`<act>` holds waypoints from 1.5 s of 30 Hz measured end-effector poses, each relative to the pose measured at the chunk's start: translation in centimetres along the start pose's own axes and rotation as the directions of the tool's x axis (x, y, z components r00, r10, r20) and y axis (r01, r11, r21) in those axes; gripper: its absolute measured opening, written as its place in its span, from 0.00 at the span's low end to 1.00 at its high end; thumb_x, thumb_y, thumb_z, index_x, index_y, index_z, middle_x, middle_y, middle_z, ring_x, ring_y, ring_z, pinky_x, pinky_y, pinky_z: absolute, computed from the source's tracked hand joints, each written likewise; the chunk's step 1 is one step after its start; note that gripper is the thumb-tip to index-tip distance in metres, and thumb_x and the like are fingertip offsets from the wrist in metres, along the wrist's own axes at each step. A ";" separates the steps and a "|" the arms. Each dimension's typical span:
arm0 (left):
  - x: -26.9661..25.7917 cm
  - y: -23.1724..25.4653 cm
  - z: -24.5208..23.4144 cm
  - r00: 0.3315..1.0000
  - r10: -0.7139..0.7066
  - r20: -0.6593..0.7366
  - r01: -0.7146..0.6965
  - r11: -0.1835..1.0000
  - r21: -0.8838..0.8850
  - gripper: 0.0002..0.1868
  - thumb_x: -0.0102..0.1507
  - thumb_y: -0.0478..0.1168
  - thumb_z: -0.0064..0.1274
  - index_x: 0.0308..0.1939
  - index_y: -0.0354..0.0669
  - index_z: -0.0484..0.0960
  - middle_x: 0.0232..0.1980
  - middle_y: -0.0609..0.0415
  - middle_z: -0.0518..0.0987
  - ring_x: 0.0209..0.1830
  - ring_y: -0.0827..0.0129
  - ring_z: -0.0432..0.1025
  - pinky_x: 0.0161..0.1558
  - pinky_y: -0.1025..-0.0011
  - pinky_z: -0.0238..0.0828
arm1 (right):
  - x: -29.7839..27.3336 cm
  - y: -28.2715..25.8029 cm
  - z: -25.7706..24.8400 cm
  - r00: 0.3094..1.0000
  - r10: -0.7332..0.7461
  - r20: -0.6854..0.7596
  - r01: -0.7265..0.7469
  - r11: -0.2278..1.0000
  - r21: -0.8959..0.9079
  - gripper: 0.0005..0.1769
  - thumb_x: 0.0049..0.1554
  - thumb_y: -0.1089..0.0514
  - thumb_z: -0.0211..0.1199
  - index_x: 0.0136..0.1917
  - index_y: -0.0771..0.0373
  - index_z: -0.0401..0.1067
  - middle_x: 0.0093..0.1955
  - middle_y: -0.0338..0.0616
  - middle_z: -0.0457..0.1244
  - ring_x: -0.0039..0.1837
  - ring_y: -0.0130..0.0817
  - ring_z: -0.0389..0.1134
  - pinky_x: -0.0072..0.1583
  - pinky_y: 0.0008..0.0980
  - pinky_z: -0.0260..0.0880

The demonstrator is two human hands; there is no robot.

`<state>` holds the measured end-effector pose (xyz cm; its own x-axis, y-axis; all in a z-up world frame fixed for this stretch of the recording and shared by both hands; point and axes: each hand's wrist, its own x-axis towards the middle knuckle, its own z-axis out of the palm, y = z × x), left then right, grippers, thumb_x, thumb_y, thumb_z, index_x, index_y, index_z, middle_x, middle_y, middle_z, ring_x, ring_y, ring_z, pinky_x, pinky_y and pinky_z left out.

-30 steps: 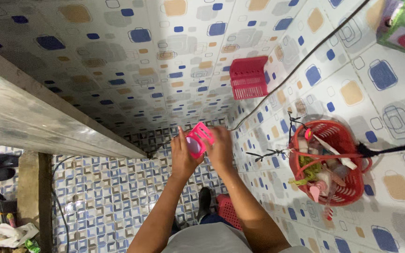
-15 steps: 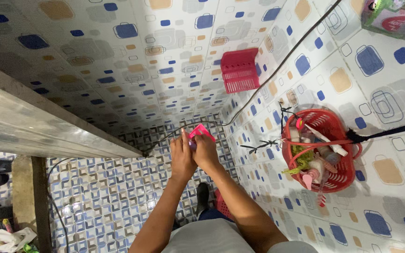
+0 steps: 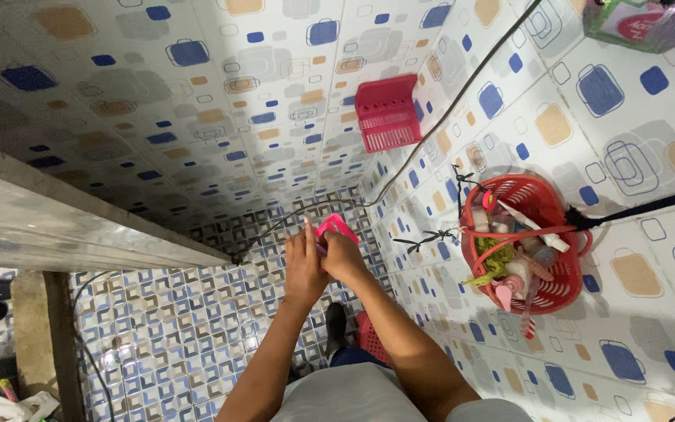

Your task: The person is sorting and organizing various bathroom items, including bar soap and toothbrushes, by moving them between a red plastic basket and wall-mounted shelves, and using scissors to trim a small pink object.

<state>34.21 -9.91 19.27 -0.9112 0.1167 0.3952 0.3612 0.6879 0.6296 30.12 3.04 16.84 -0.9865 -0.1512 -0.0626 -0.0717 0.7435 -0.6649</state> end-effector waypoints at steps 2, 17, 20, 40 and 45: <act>0.1 0.1 0.1 0.997 -0.036 0.063 0.036 0.999 0.003 0.68 0.42 0.39 0.73 0.78 0.29 0.45 0.57 0.37 0.70 0.58 0.41 0.65 0.69 0.41 0.53 | 0.3 1.1 0.1 0.993 0.093 0.077 -0.095 0.995 0.023 0.13 0.50 0.56 0.69 0.44 0.66 0.74 0.43 0.56 0.70 0.49 0.54 0.73 0.50 0.47 0.71; 3.9 -0.6 2.4 0.991 -0.042 0.130 0.034 0.997 0.067 0.73 0.41 0.39 0.74 0.79 0.35 0.38 0.63 0.38 0.68 0.60 0.41 0.64 0.70 0.42 0.49 | 5.7 7.1 -1.1 0.912 0.085 0.401 -0.207 0.941 0.270 0.14 0.46 0.64 0.64 0.48 0.69 0.77 0.44 0.51 0.73 0.46 0.37 0.75 0.48 0.34 0.74; 5.4 -0.9 2.8 0.956 -0.147 0.253 0.114 0.984 0.139 0.74 0.42 0.42 0.76 0.79 0.36 0.37 0.63 0.36 0.67 0.59 0.40 0.64 0.70 0.44 0.51 | 7.5 9.8 -2.5 0.888 0.149 0.435 -0.364 0.807 0.466 0.13 0.54 0.60 0.68 0.50 0.70 0.78 0.42 0.49 0.68 0.42 0.35 0.67 0.42 0.35 0.66; 3.2 -5.2 1.4 0.880 -0.366 0.301 0.356 0.930 0.091 0.75 0.41 0.43 0.79 0.77 0.34 0.36 0.60 0.39 0.69 0.61 0.44 0.63 0.68 0.42 0.46 | 31.3 22.4 -7.1 0.456 0.816 -0.354 -0.567 0.574 0.591 0.24 0.46 0.50 0.75 0.49 0.70 0.76 0.46 0.57 0.69 0.48 0.50 0.72 0.48 0.42 0.72; 2.9 -5.3 1.2 0.900 -0.304 0.312 0.298 0.952 0.067 0.75 0.41 0.44 0.78 0.77 0.32 0.37 0.60 0.41 0.70 0.59 0.46 0.63 0.65 0.45 0.49 | 32.0 21.6 -6.8 0.475 0.725 -0.499 -0.718 0.647 0.256 0.31 0.49 0.41 0.68 0.47 0.75 0.77 0.48 0.63 0.71 0.51 0.56 0.75 0.52 0.45 0.77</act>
<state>29.47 -12.34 16.28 -0.9919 0.1195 -0.0440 0.0591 0.7380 0.6723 -3.98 18.74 5.56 -0.5942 0.7920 -0.1399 0.6995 0.4231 -0.5760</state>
